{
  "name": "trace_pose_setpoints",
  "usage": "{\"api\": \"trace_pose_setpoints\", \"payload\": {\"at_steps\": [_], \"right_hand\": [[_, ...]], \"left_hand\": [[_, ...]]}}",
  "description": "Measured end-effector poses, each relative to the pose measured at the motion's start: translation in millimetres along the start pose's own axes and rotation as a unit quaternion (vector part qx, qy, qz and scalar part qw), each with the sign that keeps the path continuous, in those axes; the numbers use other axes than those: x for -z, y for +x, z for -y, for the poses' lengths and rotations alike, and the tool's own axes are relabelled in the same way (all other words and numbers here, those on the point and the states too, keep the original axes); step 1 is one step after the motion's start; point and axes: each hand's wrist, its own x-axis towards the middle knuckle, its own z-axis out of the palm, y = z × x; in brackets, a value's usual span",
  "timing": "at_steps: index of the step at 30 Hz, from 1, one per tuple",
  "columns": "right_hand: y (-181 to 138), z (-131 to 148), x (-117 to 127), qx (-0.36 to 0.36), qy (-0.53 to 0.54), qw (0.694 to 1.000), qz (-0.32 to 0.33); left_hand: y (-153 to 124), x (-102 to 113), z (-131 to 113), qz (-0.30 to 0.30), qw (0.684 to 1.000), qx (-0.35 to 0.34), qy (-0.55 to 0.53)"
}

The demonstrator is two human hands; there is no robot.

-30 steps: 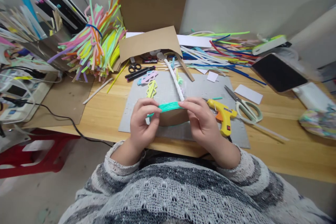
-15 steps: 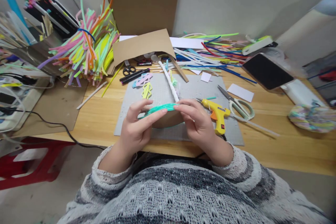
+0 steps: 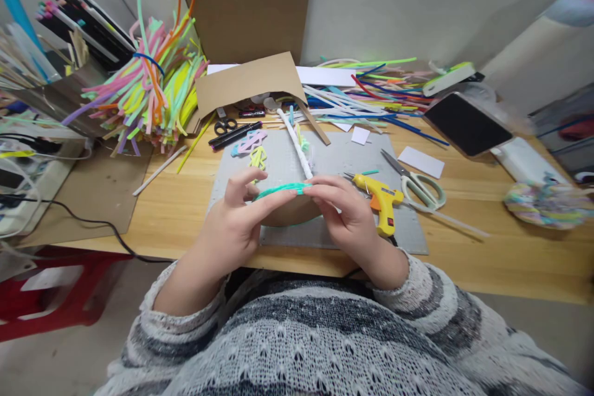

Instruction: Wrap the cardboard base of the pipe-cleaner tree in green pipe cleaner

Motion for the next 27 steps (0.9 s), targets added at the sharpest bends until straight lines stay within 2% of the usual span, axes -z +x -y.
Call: {"api": "trace_pose_setpoints", "payload": {"at_steps": [10, 13, 15, 17, 21, 24, 27], "right_hand": [[1, 0, 1, -0.012, 0.023, 1.000, 0.011], [1, 0, 1, -0.069, 0.103, 0.992, 0.000], [-1, 0, 0, -0.120, 0.169, 0.978, -0.028], [-2, 1, -1, -0.144, 0.190, 0.969, -0.061], [-6, 5, -2, -0.094, 0.096, 0.988, -0.077], [-9, 8, -2, -0.043, 0.048, 0.997, -0.053], [-12, 8, -3, -0.031, 0.020, 0.999, -0.029]], "left_hand": [[2, 2, 0, 0.007, 1.000, -0.001, -0.021], [0, 3, 0, 0.005, 1.000, 0.002, -0.024], [0, 3, 1, 0.007, 1.000, 0.009, -0.028], [-1, 4, 2, 0.010, 0.999, 0.015, -0.039], [-2, 5, 6, 0.028, 0.997, 0.019, -0.067], [-4, 5, 9, 0.036, 0.996, 0.023, -0.076], [-6, 5, 11, 0.030, 0.996, 0.021, -0.076]]}}
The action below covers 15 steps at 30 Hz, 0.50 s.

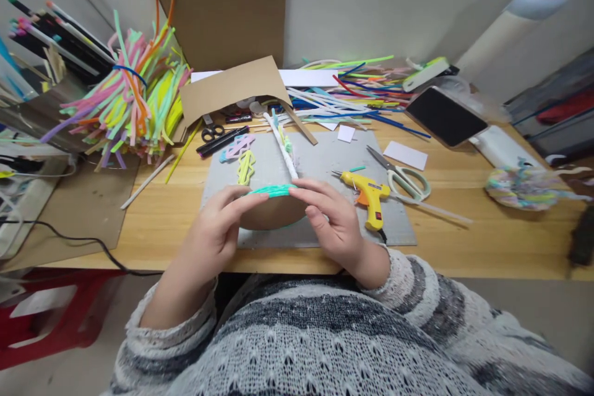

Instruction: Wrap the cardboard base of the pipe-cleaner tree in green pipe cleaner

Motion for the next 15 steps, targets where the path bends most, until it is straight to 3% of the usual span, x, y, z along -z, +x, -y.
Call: {"api": "trace_pose_setpoints", "payload": {"at_steps": [7, 11, 13, 15], "right_hand": [[3, -2, -4, -0.030, 0.045, 0.999, -0.006], [-5, -3, -5, -0.095, 0.103, 0.986, -0.089], [-13, -3, -7, -0.090, 0.095, 0.983, -0.130], [-21, -2, -8, -0.064, 0.081, 0.987, -0.127]], "left_hand": [[-1, -1, 2, -0.011, 1.000, 0.004, -0.006], [-3, 0, 3, -0.011, 1.000, 0.011, -0.001], [-5, 0, 4, -0.014, 1.000, 0.014, -0.002], [-6, 0, 5, -0.019, 1.000, 0.014, -0.006]]}}
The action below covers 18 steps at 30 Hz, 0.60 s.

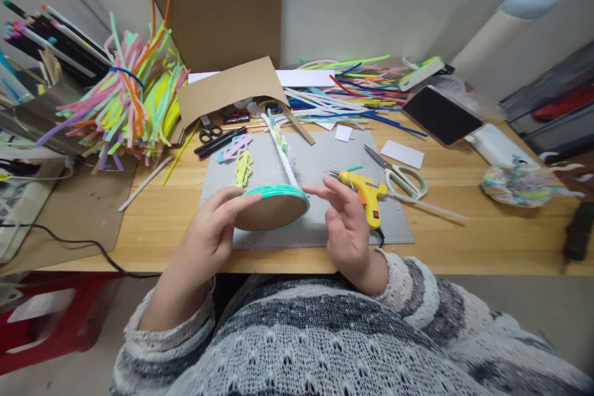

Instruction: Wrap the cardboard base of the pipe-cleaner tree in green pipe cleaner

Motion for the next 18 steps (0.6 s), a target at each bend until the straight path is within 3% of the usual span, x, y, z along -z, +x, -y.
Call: {"api": "trace_pose_setpoints", "payload": {"at_steps": [8, 15, 18], "right_hand": [[-8, 2, 5, 0.025, -0.075, 0.993, 0.090], [-1, -1, 3, 0.026, -0.031, 0.998, 0.053], [2, 2, 3, 0.082, -0.075, 0.989, 0.098]], "left_hand": [[0, -3, 1, -0.017, 1.000, 0.001, -0.002], [1, -2, -2, -0.006, 1.000, -0.003, -0.002], [3, -2, -4, 0.000, 1.000, -0.014, 0.006]]}}
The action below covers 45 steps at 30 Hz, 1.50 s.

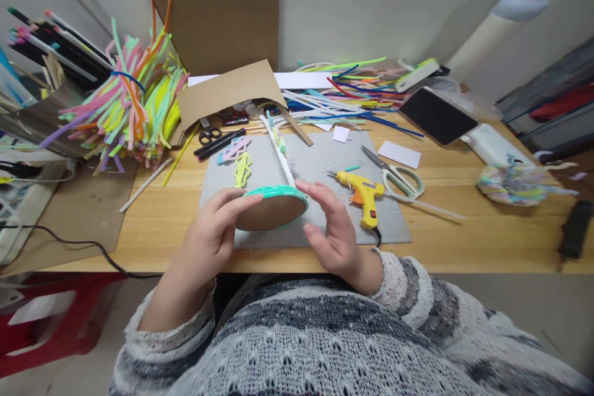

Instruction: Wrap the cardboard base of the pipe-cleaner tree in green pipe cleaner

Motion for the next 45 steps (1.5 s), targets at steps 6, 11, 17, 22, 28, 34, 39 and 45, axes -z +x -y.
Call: {"api": "trace_pose_setpoints", "payload": {"at_steps": [6, 11, 17, 22, 28, 34, 39, 45], "right_hand": [[10, 10, 10, 0.144, 0.000, 0.986, 0.079], [5, 9, 14, 0.194, 0.042, 0.977, 0.071], [14, 16, 13, 0.034, -0.089, 0.992, -0.077], [32, 19, 5, 0.016, -0.106, 0.994, 0.024], [28, 5, 2, 0.027, -0.060, 0.998, 0.019], [27, -1, 11, 0.035, -0.064, 0.996, 0.044], [26, -4, 12, 0.030, -0.053, 0.998, 0.034], [18, -3, 10, 0.034, -0.043, 0.998, 0.029]], "left_hand": [[4, 0, -6, 0.024, 1.000, 0.011, 0.009], [5, 1, -7, 0.027, 1.000, 0.011, 0.010], [9, 0, -13, 0.036, 0.998, -0.001, 0.047], [18, 0, -22, 0.048, 0.994, -0.028, 0.094], [19, -9, -20, -0.006, 0.999, -0.002, 0.034], [9, -28, -16, -0.127, 0.982, 0.099, -0.103], [6, -43, -15, -0.158, 0.954, 0.195, -0.162], [4, -40, -13, -0.168, 0.946, 0.228, -0.155]]}}
